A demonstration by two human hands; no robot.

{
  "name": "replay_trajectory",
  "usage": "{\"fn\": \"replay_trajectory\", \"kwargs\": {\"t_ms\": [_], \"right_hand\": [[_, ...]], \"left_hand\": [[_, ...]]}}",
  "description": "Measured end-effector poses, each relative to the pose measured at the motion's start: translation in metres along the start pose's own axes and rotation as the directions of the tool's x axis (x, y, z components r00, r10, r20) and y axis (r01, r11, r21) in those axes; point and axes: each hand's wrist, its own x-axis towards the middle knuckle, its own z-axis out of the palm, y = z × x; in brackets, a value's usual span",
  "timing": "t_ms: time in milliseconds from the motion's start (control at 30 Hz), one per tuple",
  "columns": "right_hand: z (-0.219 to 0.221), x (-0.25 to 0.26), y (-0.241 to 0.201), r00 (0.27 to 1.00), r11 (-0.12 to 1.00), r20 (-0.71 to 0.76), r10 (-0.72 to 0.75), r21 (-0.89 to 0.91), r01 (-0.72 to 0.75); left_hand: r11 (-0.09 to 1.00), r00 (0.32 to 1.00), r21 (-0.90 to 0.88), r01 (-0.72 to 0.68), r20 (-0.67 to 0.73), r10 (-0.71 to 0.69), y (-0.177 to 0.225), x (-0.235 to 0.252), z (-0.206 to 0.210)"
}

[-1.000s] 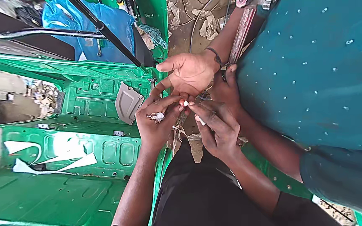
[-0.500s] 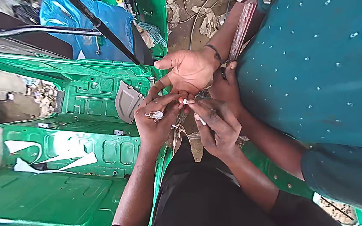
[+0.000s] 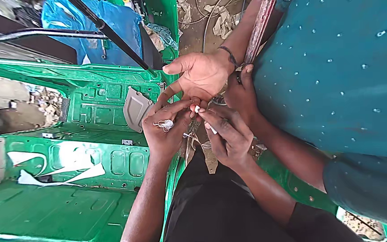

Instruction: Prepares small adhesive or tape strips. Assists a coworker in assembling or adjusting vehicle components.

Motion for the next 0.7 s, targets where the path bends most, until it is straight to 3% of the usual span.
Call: {"fn": "replay_trajectory", "kwargs": {"t_ms": [433,700], "right_hand": [[0.002,-0.006,0.003,1.0,1.0,-0.019,0.006,0.018,-0.006],[0.0,0.008,-0.001,0.999,0.991,-0.017,0.038,0.131,-0.036]], "left_hand": [[1.0,1.0,0.01,-0.003,0.008,0.003,0.0,0.0,0.0],[1.0,1.0,0.016,0.011,0.02,-0.011,0.002,-0.001,0.0]]}}
